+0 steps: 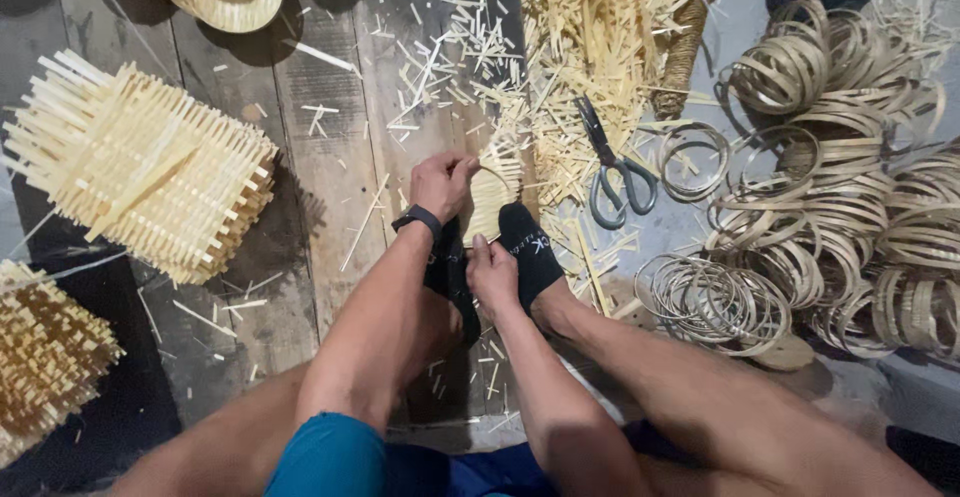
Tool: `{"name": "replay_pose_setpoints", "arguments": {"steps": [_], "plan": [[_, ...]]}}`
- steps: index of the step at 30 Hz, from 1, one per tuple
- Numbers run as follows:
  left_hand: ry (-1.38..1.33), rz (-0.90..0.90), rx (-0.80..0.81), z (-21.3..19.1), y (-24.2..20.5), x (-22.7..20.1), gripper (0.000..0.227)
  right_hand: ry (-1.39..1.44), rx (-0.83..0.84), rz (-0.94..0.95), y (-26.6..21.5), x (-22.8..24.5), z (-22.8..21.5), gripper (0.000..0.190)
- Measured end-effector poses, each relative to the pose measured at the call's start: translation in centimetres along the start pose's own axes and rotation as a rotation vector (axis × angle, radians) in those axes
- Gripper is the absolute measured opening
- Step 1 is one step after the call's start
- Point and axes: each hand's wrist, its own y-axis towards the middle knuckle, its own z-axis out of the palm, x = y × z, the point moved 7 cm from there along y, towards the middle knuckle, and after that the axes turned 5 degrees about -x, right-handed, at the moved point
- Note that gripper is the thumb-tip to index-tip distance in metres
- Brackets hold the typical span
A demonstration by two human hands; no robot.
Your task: The person weaves thin bamboo strips around a circular base, trims the excess with shears, and fits the piece into a larger woven square. They handle various bundles of bamboo and finished circular components on a wooden floor.
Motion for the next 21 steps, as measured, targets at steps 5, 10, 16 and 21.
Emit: {"name": "replay_pose_setpoints", "arguments": {"steps": [5, 10, 16, 21], "plan": [[0.084, -0.15, 0.039, 1.0, 1.6, 2.7, 0.038, -0.469, -0.239, -0.722, -0.3, 9.5, -4.0, 0.026], [-0.104, -0.285, 0.1, 2.8, 2.1, 5.8, 0.035, -0.266, -0.191, -0.401, 5.1, 13.6, -4.9, 0.034], [-0.365, -0.437, 0.179, 3.8, 1.9, 8.2, 0.025, -0.194, -0.117, -0.123, 8.0, 11.8, -5.1, 0.039], [-0.402, -0.394, 0.137, 3.4, 2.8, 9.0, 0.023, -0.303, -0.031, -0.366, 7.8, 13.6, -5.4, 0.033]]}}
